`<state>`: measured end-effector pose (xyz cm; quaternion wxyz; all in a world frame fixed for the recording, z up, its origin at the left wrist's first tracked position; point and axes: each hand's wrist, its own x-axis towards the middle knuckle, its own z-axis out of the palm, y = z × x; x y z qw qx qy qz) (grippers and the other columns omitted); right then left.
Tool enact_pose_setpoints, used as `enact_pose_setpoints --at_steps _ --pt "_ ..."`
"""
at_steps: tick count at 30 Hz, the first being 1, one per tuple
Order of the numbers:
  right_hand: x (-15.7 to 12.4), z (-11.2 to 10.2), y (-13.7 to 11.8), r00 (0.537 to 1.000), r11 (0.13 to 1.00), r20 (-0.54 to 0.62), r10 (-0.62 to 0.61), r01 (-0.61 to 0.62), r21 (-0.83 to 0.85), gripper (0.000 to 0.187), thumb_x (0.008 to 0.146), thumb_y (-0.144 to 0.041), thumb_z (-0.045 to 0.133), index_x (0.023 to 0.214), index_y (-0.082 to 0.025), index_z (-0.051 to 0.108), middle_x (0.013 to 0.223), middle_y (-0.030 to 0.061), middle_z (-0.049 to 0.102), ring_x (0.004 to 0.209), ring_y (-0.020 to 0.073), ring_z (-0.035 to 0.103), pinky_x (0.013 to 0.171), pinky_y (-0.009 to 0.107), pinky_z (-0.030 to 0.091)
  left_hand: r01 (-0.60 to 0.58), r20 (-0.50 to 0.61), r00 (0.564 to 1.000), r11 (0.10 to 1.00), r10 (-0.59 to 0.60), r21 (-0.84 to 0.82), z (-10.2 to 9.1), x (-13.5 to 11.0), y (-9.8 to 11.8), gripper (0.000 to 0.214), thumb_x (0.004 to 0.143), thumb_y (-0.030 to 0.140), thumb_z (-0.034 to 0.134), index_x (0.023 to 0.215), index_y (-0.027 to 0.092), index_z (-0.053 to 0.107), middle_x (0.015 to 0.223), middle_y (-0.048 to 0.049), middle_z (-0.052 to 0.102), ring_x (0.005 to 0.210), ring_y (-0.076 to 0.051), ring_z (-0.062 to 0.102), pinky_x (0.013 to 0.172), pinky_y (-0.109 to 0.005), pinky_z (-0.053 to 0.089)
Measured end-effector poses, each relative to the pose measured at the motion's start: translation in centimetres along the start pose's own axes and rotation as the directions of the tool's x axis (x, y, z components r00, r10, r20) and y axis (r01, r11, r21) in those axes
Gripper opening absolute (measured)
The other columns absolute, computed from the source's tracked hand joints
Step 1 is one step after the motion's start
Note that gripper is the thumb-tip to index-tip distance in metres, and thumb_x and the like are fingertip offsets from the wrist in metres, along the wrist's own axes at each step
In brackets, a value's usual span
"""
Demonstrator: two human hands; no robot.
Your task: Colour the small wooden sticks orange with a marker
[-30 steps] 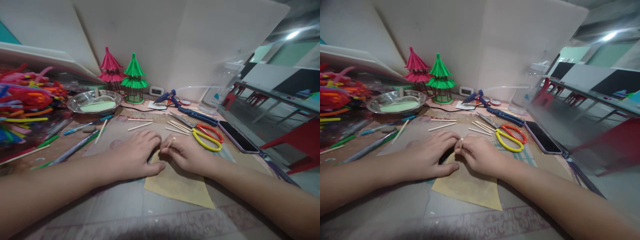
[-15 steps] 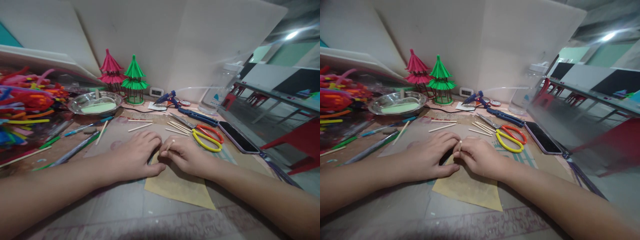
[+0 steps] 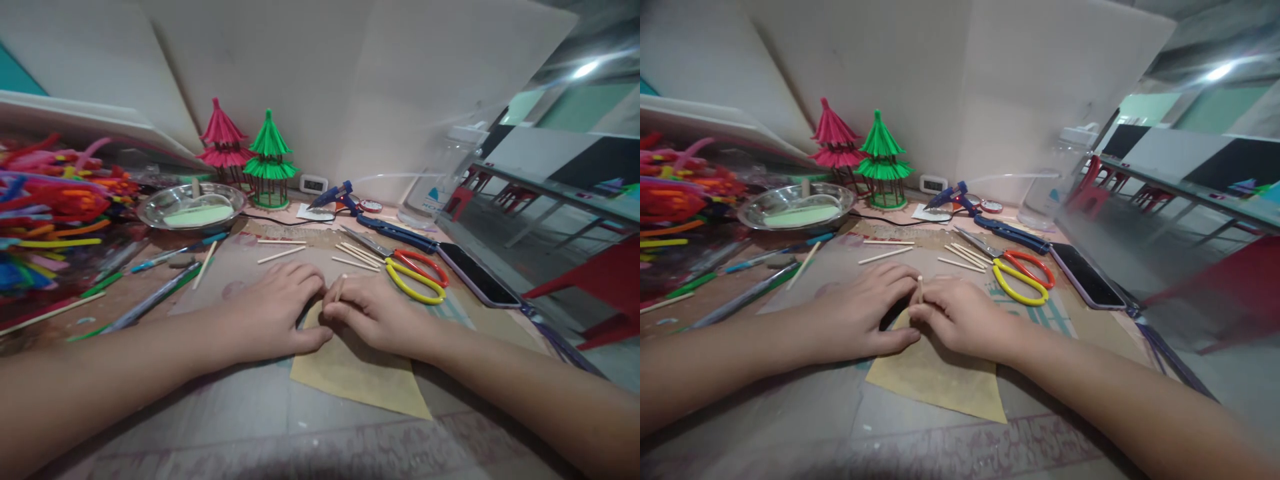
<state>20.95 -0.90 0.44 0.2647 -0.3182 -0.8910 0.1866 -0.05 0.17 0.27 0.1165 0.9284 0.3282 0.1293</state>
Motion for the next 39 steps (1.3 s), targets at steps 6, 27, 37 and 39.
enact_pose_setpoints --at_steps 6,27,37,39 --pt "-0.02 -0.08 0.32 1.0 0.996 -0.014 -0.004 0.002 -0.086 0.023 0.097 -0.018 0.049 0.079 -0.018 0.065 0.083 0.0072 0.073 0.079 0.0192 0.066 0.076 0.033 0.051 -0.005 0.013 1.0 1.0 0.005 0.015 -0.03 -0.02 -0.02 0.037 0.084 0.048 0.065 0.104 0.018 0.059 0.116 -0.0102 0.059 0.114 -0.033 0.053 0.101 -0.052 0.043" --pt "0.26 -0.15 0.58 0.999 0.999 0.007 -0.043 0.044 -0.031 0.021 0.097 -0.018 0.053 0.082 -0.016 0.068 0.084 0.0076 0.074 0.081 0.0187 0.067 0.077 0.031 0.051 0.0 0.015 1.0 1.0 0.0 0.007 -0.01 0.07 -0.11 0.032 0.084 0.048 0.064 0.097 0.019 0.058 0.112 -0.0091 0.059 0.11 -0.031 0.053 0.097 -0.048 0.044" --pt "0.22 -0.02 0.33 1.0 1.0 -0.004 0.024 -0.024 0.019 0.02 0.095 -0.018 0.055 0.078 -0.017 0.066 0.084 0.0082 0.073 0.081 0.0192 0.065 0.079 0.033 0.049 0.001 0.012 1.0 1.0 -0.001 0.016 0.01 0.05 -0.11 0.033 0.084 0.047 0.065 0.1 0.018 0.06 0.111 -0.0091 0.059 0.11 -0.032 0.053 0.098 -0.05 0.043" --pt "0.14 -0.16 0.59 0.985 0.968 -0.016 0.173 -0.167 0.188 0.022 0.097 -0.022 0.053 0.078 -0.018 0.064 0.078 0.0055 0.07 0.074 0.0171 0.064 0.073 0.032 0.049 -0.01 0.005 1.0 1.0 0.01 0.012 0.02 0.02 -0.13 0.036 0.085 0.047 0.066 0.106 0.018 0.061 0.114 -0.0095 0.059 0.112 -0.032 0.053 0.1 -0.05 0.042"
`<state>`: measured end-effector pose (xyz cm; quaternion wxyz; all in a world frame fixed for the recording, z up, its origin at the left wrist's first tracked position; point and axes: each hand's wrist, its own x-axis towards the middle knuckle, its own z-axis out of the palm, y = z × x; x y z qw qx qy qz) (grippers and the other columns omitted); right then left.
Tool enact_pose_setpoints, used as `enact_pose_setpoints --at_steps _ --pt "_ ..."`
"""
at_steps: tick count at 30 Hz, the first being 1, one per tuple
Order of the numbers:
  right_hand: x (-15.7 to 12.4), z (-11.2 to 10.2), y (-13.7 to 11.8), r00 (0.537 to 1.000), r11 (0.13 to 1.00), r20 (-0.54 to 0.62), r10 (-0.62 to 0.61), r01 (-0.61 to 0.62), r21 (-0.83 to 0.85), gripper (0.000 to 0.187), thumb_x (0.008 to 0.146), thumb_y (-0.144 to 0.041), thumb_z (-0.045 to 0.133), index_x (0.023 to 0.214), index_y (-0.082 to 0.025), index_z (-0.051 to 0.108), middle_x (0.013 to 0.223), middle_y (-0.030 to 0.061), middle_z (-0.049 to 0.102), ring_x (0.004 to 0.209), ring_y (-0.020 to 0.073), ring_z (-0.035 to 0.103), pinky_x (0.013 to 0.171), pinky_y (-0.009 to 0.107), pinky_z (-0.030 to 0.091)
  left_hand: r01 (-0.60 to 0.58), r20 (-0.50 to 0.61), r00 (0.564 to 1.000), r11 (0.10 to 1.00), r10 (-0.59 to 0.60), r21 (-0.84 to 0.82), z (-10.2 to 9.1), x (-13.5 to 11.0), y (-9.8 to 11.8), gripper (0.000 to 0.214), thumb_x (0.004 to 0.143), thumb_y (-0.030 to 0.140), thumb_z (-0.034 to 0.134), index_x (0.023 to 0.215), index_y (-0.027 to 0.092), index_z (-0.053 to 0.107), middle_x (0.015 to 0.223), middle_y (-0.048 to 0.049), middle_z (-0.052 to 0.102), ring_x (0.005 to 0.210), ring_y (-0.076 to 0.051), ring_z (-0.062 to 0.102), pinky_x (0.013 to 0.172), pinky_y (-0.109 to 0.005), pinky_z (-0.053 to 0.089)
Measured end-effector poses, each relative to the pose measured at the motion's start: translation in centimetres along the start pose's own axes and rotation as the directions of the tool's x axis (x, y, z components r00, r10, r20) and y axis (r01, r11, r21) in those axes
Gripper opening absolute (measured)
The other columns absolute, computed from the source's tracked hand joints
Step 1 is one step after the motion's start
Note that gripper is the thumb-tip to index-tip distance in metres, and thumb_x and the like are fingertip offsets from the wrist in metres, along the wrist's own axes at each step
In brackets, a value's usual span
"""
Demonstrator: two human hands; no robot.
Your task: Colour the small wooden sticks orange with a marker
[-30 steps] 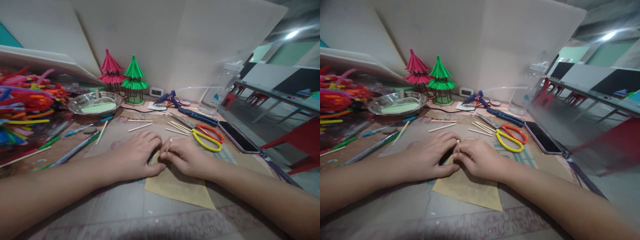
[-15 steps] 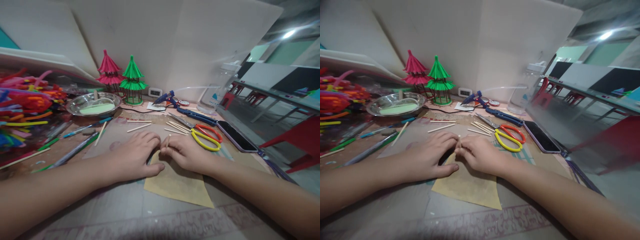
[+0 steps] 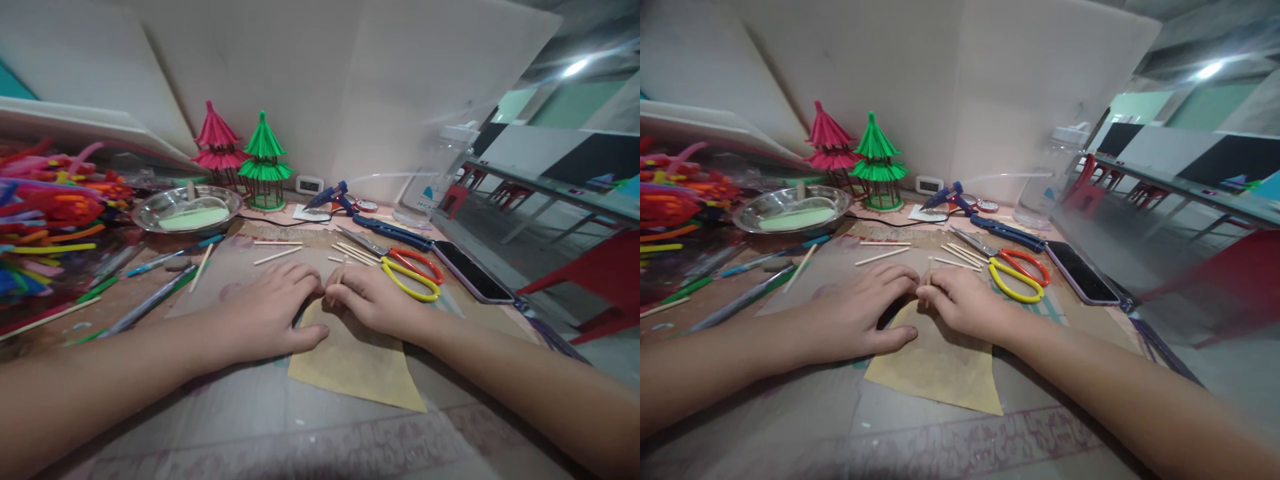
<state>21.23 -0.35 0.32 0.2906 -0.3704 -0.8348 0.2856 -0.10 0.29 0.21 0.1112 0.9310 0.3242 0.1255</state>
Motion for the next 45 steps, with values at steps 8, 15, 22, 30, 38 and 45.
enact_pose_setpoints --at_steps 8,15,22,30,38,45 --pt "0.1 0.0 0.3 0.982 0.449 0.062 0.18 -0.139 0.883 0.03 0.086 -0.042 0.077 0.084 -0.019 0.059 0.073 -0.0009 0.069 0.066 0.0111 0.064 0.068 0.025 0.051 -0.168 -0.229 0.965 0.973 0.13 -0.155 -0.3 -0.3 -0.1 0.015 0.101 0.03 0.052 0.099 0.021 0.064 0.1 -0.0029 0.066 0.099 -0.021 0.059 0.09 -0.035 0.042" --pt "0.0 0.6 0.5 0.983 0.433 0.062 0.175 -0.134 0.891 0.028 0.086 -0.039 0.078 0.086 -0.018 0.06 0.069 -0.0016 0.07 0.064 0.0112 0.066 0.066 0.025 0.053 -0.261 -0.314 0.926 0.956 0.21 -0.133 -0.4 -0.3 -0.1 0.011 0.101 0.029 0.058 0.099 0.023 0.067 0.097 0.0007 0.068 0.097 -0.018 0.06 0.09 -0.031 0.039" --pt "-0.3 0.9 0.4 0.979 0.52 -0.008 0.204 -0.101 0.848 0.026 0.089 -0.04 0.076 0.088 -0.019 0.058 0.069 -0.0036 0.07 0.063 0.0089 0.068 0.065 0.021 0.054 -0.259 -0.314 0.927 0.955 0.205 -0.144 -0.6 -0.5 0.1 0.009 0.099 0.029 0.062 0.096 0.022 0.066 0.095 0.0008 0.068 0.095 -0.018 0.06 0.088 -0.031 0.039" --pt "-0.2 0.7 0.0 0.975 0.603 -0.037 0.22 -0.106 0.791 0.033 0.086 -0.045 0.077 0.087 -0.019 0.057 0.067 -0.0034 0.07 0.06 0.0092 0.068 0.063 0.021 0.054 -0.264 -0.316 0.923 0.958 0.218 -0.112 -0.5 -0.6 0.0 0.016 0.103 0.024 0.052 0.097 0.021 0.067 0.095 -0.0004 0.068 0.093 -0.017 0.059 0.087 -0.031 0.04" --pt "-0.3 0.8 -0.4 0.977 0.6 0.001 0.215 -0.133 0.789 0.034 0.085 -0.045 0.077 0.085 -0.02 0.055 0.066 -0.0026 0.07 0.06 0.0132 0.07 0.062 0.027 0.057 -0.229 -0.389 0.904 0.97 0.181 -0.081 -0.9 -0.5 0.2 0.012 0.093 0.015 0.054 0.085 0.02 0.06 0.087 0.0 0.065 0.087 -0.017 0.058 0.083 -0.032 0.043" --pt "0.0 0.4 0.0 0.958 0.459 -0.01 0.285 -0.127 0.879 0.035 0.081 -0.047 0.08 0.079 -0.018 0.06 0.068 0.0007 0.072 0.058 0.0103 0.065 0.06 0.021 0.051 -0.629 -0.224 0.744 0.773 0.629 0.083 -1.4 -2.5 1.7 0.006 0.095 0.021 0.057 0.097 0.026 0.06 0.092 -0.0015 0.072 0.091 -0.02 0.063 0.099 -0.039 0.047"
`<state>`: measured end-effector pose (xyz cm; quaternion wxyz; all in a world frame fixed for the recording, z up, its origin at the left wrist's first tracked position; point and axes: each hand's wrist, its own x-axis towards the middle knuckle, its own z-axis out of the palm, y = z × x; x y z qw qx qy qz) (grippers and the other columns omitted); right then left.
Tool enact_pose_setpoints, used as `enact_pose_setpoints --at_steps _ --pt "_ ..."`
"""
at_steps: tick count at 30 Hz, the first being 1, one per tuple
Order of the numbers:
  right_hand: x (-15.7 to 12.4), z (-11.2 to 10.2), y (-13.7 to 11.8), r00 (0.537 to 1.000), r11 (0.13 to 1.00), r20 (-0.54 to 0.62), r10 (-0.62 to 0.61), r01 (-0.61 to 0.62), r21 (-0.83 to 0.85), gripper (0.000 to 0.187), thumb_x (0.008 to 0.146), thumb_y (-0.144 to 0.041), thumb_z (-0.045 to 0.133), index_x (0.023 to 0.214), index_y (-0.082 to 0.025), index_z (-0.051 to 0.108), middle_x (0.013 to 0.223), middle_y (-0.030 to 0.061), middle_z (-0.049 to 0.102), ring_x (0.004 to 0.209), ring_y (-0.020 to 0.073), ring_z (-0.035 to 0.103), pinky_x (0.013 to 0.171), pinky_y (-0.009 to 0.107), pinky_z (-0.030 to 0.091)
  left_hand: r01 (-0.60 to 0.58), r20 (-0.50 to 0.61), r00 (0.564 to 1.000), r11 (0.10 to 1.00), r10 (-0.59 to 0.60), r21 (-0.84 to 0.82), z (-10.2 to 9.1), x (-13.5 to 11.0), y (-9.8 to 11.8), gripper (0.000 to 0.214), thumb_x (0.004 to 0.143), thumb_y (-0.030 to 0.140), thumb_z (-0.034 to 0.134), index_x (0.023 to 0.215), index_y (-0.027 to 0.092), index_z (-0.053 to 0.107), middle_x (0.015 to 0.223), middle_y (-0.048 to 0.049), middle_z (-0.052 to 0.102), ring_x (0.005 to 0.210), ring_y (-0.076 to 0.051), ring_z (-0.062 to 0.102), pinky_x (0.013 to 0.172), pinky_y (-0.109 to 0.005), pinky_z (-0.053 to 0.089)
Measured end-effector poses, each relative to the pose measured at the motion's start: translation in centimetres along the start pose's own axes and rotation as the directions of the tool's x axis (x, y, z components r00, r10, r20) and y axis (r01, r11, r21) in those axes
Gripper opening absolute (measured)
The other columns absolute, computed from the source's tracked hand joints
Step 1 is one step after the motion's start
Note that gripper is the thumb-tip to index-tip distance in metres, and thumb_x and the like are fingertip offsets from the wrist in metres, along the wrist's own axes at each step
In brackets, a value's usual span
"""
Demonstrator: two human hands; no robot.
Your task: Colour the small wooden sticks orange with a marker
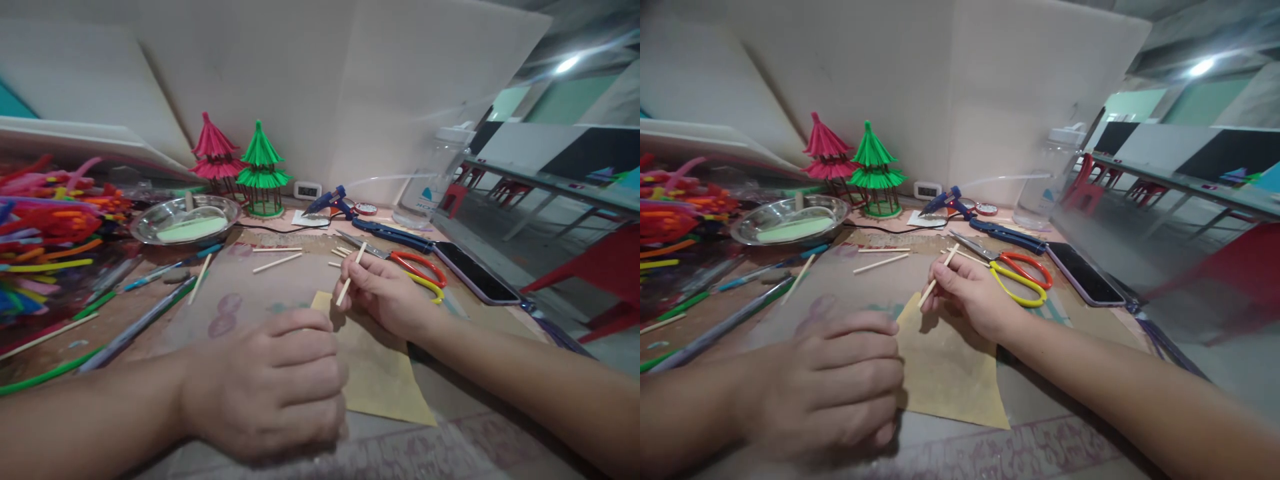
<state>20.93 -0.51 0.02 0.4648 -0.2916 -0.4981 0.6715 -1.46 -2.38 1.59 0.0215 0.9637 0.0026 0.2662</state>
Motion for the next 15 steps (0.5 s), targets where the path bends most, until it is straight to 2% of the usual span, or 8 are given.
enact_pose_setpoints --at_steps 1,3,5,6,7,8,11,15 --pt "0.1 -0.1 -0.1 1.0 1.0 0.009 0.011 -0.011 0.023 0.035 0.082 -0.046 0.08 0.079 -0.018 0.06 0.067 0.0012 0.073 0.058 0.0102 0.065 0.06 0.021 0.05 0.028 -0.007 1.0 1.0 -0.028 0.002 0.2 0.0 -0.1 0.009 0.095 0.019 0.056 0.101 0.026 0.06 0.096 -0.0019 0.072 0.094 -0.02 0.063 0.1 -0.038 0.046" --pt "0.2 -0.2 -0.2 0.999 0.998 0.031 0.028 -0.03 0.062 0.032 0.083 -0.045 0.078 0.08 -0.017 0.061 0.067 0.0019 0.073 0.059 0.011 0.065 0.061 0.022 0.05 0.221 -0.105 0.969 0.975 -0.223 -0.029 0.7 0.0 -0.7 0.009 0.096 0.017 0.056 0.101 0.024 0.058 0.097 -0.0024 0.069 0.095 -0.019 0.062 0.093 -0.036 0.047" --pt "0.2 -0.2 -0.3 0.997 0.995 0.062 0.038 -0.043 0.09 0.031 0.085 -0.044 0.077 0.081 -0.017 0.062 0.069 0.0027 0.073 0.06 0.0121 0.065 0.063 0.024 0.05 0.419 -0.19 0.883 0.903 -0.429 -0.093 1.1 0.2 -1.6 0.004 0.097 0.023 0.06 0.095 0.022 0.057 0.092 -0.0012 0.066 0.09 -0.018 0.06 0.084 -0.032 0.046" --pt "0.2 -0.2 -0.3 0.996 0.994 0.081 0.043 -0.051 0.097 0.031 0.086 -0.044 0.076 0.082 -0.017 0.063 0.069 0.0029 0.073 0.061 0.0127 0.065 0.064 0.025 0.05 0.482 -0.197 0.845 0.868 -0.497 -0.12 1.2 0.2 -2.0 0.009 0.097 0.028 0.062 0.092 0.022 0.058 0.09 -0.0004 0.064 0.088 -0.017 0.059 0.081 -0.031 0.045" --pt "0.2 -0.2 -0.2 0.994 0.993 0.101 0.047 -0.057 0.1 0.03 0.086 -0.044 0.075 0.083 -0.016 0.063 0.07 0.0028 0.073 0.062 0.0131 0.066 0.065 0.026 0.05 0.515 -0.183 0.826 0.846 -0.533 -0.14 1.3 0.3 -2.3 0.013 0.097 0.031 0.063 0.091 0.021 0.059 0.088 0.0002 0.064 0.087 -0.017 0.059 0.08 -0.031 0.044" --pt "0.1 -0.2 -0.2 0.992 0.993 0.118 0.046 -0.058 0.1 0.029 0.087 -0.043 0.075 0.084 -0.016 0.064 0.071 0.0026 0.072 0.063 0.0134 0.066 0.066 0.027 0.051 0.524 -0.164 0.823 0.838 -0.545 -0.154 1.3 0.3 -2.5 0.015 0.098 0.034 0.063 0.09 0.021 0.061 0.088 0.0004 0.064 0.087 -0.017 0.059 0.079 -0.031 0.043" --pt "0.0 -0.1 0.0 0.99 0.996 0.142 0.028 -0.04 0.081 0.028 0.088 -0.042 0.074 0.084 -0.017 0.063 0.073 0.0011 0.07 0.065 0.0136 0.065 0.068 0.028 0.05 0.495 -0.109 0.849 0.852 -0.516 -0.171 1.3 0.3 -2.7 0.015 0.099 0.035 0.062 0.093 0.021 0.066 0.091 0.0001 0.067 0.089 -0.018 0.059 0.082 -0.031 0.042" --pt "-0.1 0.0 0.4 0.989 0.999 0.147 -0.004 -0.001 0.035 0.029 0.089 -0.044 0.073 0.086 -0.018 0.061 0.072 -0.0001 0.068 0.065 0.0128 0.065 0.066 0.027 0.051 0.451 -0.092 0.876 0.872 -0.473 -0.191 1.2 0.3 -2.4 0.011 0.1 0.032 0.062 0.096 0.023 0.068 0.093 0.0003 0.069 0.091 -0.017 0.06 0.084 -0.031 0.041"
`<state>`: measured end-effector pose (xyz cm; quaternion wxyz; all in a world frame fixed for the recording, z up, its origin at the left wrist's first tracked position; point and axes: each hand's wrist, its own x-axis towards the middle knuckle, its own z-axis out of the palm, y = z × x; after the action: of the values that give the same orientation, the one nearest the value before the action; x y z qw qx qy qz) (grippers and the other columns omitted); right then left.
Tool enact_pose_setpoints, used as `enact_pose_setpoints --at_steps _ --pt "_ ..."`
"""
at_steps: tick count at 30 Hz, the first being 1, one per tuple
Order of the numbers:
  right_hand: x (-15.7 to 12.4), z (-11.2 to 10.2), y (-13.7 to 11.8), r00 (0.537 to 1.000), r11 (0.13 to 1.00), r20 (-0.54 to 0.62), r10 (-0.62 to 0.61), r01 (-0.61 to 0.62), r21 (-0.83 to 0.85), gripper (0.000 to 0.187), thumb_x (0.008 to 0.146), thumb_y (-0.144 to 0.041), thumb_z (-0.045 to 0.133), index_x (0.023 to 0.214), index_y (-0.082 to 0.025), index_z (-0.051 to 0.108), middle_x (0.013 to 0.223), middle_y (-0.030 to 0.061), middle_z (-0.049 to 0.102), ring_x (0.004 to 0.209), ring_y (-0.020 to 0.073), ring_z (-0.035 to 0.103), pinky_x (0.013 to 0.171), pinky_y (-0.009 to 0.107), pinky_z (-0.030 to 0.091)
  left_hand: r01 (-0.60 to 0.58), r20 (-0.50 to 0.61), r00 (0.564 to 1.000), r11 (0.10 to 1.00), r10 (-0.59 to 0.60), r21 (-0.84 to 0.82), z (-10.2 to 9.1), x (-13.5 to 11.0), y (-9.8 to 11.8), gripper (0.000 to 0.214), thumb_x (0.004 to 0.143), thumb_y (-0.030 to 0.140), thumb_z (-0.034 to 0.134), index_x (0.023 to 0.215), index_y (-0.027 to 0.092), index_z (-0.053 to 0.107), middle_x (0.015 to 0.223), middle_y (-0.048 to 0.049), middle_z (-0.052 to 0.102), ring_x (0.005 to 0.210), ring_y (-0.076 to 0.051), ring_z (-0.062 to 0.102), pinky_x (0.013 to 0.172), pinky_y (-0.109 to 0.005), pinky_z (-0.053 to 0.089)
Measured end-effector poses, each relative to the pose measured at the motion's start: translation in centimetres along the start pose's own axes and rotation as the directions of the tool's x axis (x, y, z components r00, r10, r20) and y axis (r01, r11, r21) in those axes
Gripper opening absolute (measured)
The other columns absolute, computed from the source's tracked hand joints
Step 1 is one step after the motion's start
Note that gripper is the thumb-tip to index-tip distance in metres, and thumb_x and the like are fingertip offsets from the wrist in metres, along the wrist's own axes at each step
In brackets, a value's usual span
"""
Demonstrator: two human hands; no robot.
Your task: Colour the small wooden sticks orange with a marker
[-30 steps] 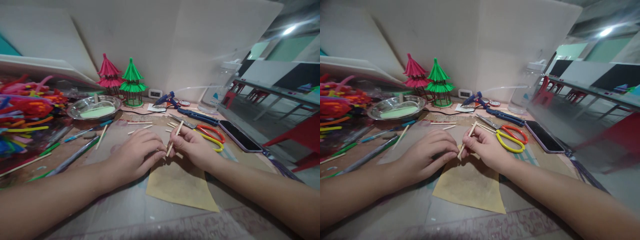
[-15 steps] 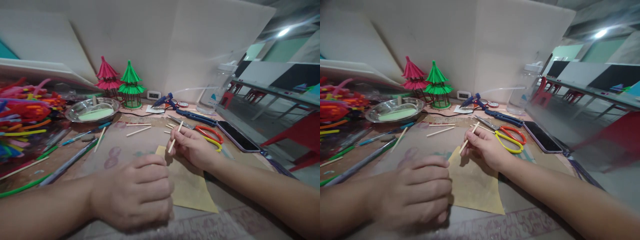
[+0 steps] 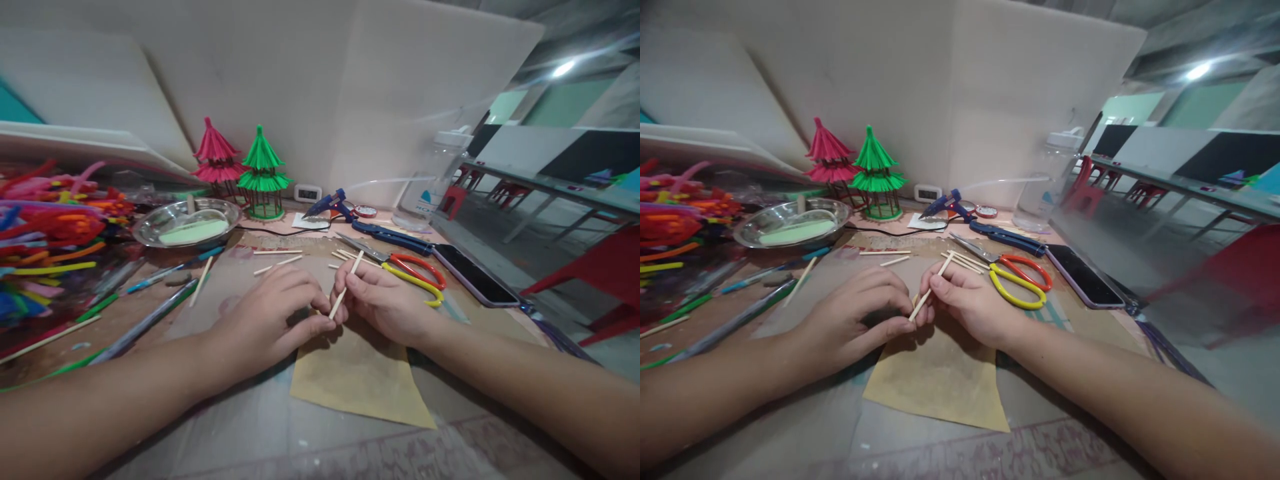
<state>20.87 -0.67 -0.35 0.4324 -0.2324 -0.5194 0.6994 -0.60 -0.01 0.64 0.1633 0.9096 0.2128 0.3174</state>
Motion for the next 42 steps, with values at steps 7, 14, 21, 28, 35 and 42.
enact_pose_setpoints --at_steps 7,14,21,28,35,42 --pt "-0.4 0.9 -0.2 0.996 0.968 -0.086 -0.02 -0.002 -0.249 0.036 0.087 -0.052 0.072 0.087 -0.019 0.058 0.068 -0.0019 0.064 0.063 0.0125 0.064 0.063 0.026 0.052 -0.05 0.037 0.998 0.998 0.049 0.026 0.1 0.0 0.0 0.017 0.102 0.024 0.053 0.091 0.02 0.065 0.088 -0.0007 0.067 0.088 -0.017 0.058 0.084 -0.032 0.04" --pt "-0.8 1.4 -0.2 0.994 0.852 -0.025 -0.107 0.079 -0.518 0.036 0.094 -0.053 0.061 0.085 -0.018 0.064 0.073 0.0008 0.064 0.065 0.0124 0.061 0.062 0.025 0.048 -0.056 0.051 0.997 0.992 0.05 0.112 0.5 -0.2 -0.8 0.023 0.103 0.027 0.05 0.084 0.019 0.06 0.083 -0.0024 0.064 0.083 -0.018 0.057 0.076 -0.031 0.042" --pt "-0.6 1.3 -0.2 0.995 0.868 -0.049 -0.091 0.055 -0.493 0.04 0.093 -0.058 0.06 0.086 -0.019 0.062 0.068 -0.0011 0.061 0.061 0.0122 0.058 0.059 0.025 0.045 -0.046 0.063 0.997 0.997 0.041 0.065 0.5 -0.1 -0.7 0.015 0.1 0.024 0.055 0.089 0.02 0.064 0.089 -0.002 0.067 0.089 -0.017 0.06 0.082 -0.031 0.045" --pt "-0.1 0.7 -0.2 0.997 0.96 -0.076 -0.013 -0.009 -0.28 0.043 0.086 -0.059 0.07 0.08 -0.018 0.06 0.068 -0.001 0.064 0.063 0.0119 0.06 0.064 0.026 0.049 0.044 0.062 0.997 0.997 -0.04 -0.063 0.3 0.0 -0.3 0.01 0.1 0.027 0.06 0.099 0.023 0.069 0.099 -0.0015 0.072 0.097 -0.017 0.064 0.089 -0.032 0.046" --pt "0.2 -0.1 0.4 0.998 0.986 -0.05 0.031 -0.039 -0.159 0.039 0.087 -0.053 0.072 0.079 -0.017 0.063 0.065 -0.0011 0.067 0.062 0.0115 0.061 0.064 0.025 0.048 0.066 0.037 0.997 0.993 -0.062 -0.102 0.2 0.5 -0.1 0.012 0.099 0.029 0.061 0.095 0.022 0.071 0.093 -0.0004 0.073 0.09 -0.016 0.064 0.084 -0.03 0.045" --pt "0.2 -0.1 0.5 1.0 0.979 -0.029 0.01 -0.015 -0.202 0.036 0.09 -0.051 0.069 0.08 -0.018 0.062 0.066 -0.0015 0.066 0.063 0.0109 0.061 0.065 0.025 0.049 0.06 0.055 0.997 0.993 -0.054 -0.104 0.0 0.5 0.2 0.014 0.099 0.029 0.059 0.095 0.022 0.07 0.093 0.0 0.072 0.09 -0.016 0.063 0.084 -0.031 0.044"
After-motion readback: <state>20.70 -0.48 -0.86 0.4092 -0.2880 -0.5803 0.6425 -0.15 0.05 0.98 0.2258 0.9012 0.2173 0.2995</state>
